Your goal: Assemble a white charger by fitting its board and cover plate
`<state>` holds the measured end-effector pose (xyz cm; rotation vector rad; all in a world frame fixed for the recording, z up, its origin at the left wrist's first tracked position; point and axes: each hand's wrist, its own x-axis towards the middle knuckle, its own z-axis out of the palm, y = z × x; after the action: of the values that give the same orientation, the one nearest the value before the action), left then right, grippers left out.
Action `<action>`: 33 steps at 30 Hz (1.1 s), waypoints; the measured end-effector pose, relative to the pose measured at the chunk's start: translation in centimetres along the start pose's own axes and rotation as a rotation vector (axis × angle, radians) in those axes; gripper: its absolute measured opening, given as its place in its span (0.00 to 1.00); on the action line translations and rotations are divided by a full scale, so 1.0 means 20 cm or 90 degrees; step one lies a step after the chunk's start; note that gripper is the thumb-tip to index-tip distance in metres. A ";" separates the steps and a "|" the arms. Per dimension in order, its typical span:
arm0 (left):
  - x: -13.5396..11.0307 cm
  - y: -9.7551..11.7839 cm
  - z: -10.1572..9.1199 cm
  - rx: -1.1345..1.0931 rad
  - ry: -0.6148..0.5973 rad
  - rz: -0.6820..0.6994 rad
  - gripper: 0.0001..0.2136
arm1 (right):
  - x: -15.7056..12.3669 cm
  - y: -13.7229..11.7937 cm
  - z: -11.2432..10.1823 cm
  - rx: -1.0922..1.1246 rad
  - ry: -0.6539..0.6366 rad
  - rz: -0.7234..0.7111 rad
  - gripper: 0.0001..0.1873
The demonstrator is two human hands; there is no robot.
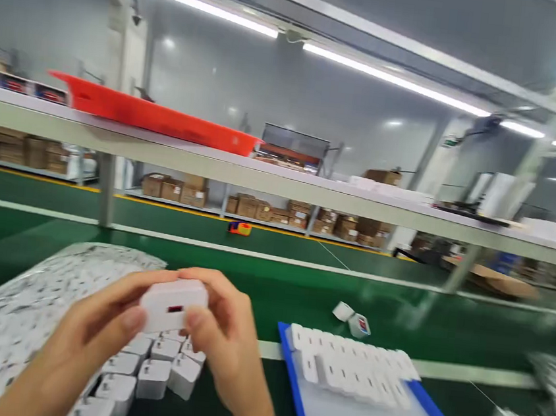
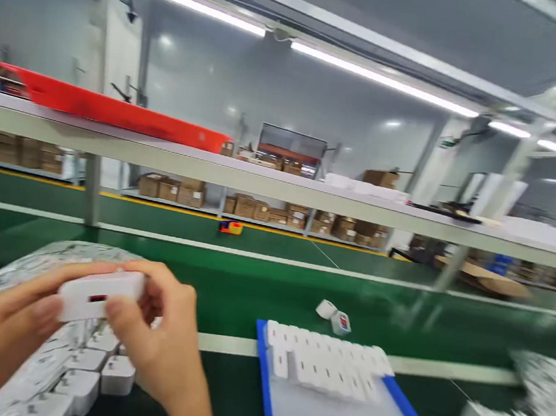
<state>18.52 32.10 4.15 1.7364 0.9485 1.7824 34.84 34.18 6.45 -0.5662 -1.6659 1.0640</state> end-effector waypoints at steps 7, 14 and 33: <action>0.01 0.10 0.11 -0.191 0.087 -0.131 0.15 | 0.07 0.00 -0.10 0.040 -0.004 0.001 0.29; 0.04 0.02 0.11 0.005 0.132 0.061 0.14 | 0.09 0.09 -0.08 0.056 0.099 0.010 0.20; 0.00 -0.17 0.20 0.420 0.151 0.206 0.18 | 0.16 0.00 0.03 -0.405 0.172 -0.069 0.27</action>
<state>21.94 34.96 1.47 2.1994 1.5659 2.0600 33.09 36.44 7.98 -0.9665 -1.7544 0.3379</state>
